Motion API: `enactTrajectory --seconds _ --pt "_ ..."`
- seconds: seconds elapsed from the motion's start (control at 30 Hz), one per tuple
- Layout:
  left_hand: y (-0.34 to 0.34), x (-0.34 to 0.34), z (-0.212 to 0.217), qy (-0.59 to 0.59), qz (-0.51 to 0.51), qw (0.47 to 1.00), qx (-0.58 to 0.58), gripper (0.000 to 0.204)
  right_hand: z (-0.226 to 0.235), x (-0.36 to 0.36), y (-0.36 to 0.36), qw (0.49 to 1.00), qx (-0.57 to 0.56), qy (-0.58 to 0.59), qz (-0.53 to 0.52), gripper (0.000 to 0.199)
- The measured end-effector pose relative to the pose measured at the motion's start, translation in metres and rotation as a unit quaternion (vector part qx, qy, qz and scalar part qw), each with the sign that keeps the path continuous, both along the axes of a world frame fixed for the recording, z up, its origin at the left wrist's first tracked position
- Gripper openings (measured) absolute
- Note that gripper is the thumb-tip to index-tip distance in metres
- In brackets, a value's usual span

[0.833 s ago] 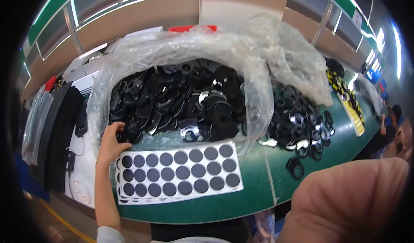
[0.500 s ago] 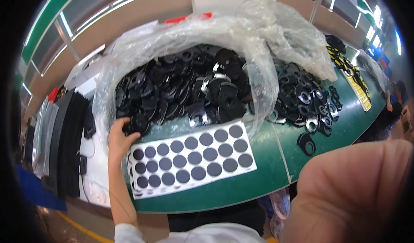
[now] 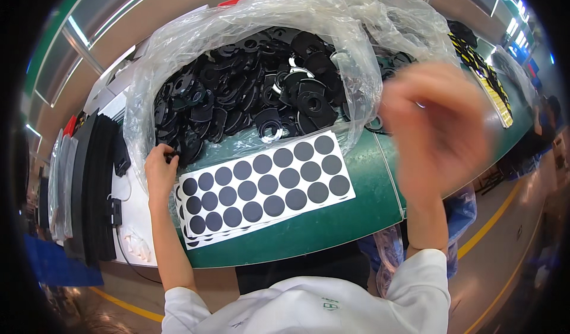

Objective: Applying circular adhesive gaskets to black plastic components in an assembly line setting.

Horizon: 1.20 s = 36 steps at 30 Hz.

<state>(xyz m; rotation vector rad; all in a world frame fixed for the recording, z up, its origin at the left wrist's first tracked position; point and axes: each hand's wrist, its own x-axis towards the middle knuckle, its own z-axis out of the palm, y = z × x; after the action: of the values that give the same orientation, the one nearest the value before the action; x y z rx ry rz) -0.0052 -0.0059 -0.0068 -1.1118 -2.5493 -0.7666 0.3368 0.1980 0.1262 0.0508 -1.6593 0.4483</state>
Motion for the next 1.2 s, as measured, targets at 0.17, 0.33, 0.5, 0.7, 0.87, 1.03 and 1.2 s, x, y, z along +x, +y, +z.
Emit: enactTrajectory --seconds 0.17,0.33,0.5,0.7,0.87,1.03,1.2 --pt "-0.012 -0.003 -0.012 0.095 0.057 0.990 -0.087 0.021 -0.092 -0.032 0.043 0.834 -0.209 -0.509 -0.044 0.014" --pt "-0.014 -0.003 -0.006 0.036 0.077 0.990 -0.115 0.023 -0.119 -0.041 0.054 0.797 -0.187 -0.571 -0.065 0.023" --pt "-0.023 0.002 0.026 -0.049 0.070 0.996 -0.023 0.023 -0.116 -0.052 0.067 0.757 -0.177 -0.626 -0.069 0.025" --pt "-0.020 0.011 0.032 0.108 0.056 0.992 0.037 0.019 -0.104 -0.066 0.079 0.695 -0.181 -0.696 -0.030 0.030" --pt "0.037 0.065 0.031 -0.168 -0.123 0.973 0.104 0.016 -0.112 -0.060 0.084 0.684 -0.195 -0.703 -0.023 0.025" --pt "0.073 0.115 0.011 -0.668 -0.233 0.693 0.140 0.019 -0.110 -0.057 0.060 0.720 -0.153 -0.673 -0.076 0.018" --pt "0.093 0.139 -0.005 -0.736 -0.233 0.566 0.290 0.012 -0.118 -0.051 0.041 0.787 -0.035 -0.595 -0.161 0.014"
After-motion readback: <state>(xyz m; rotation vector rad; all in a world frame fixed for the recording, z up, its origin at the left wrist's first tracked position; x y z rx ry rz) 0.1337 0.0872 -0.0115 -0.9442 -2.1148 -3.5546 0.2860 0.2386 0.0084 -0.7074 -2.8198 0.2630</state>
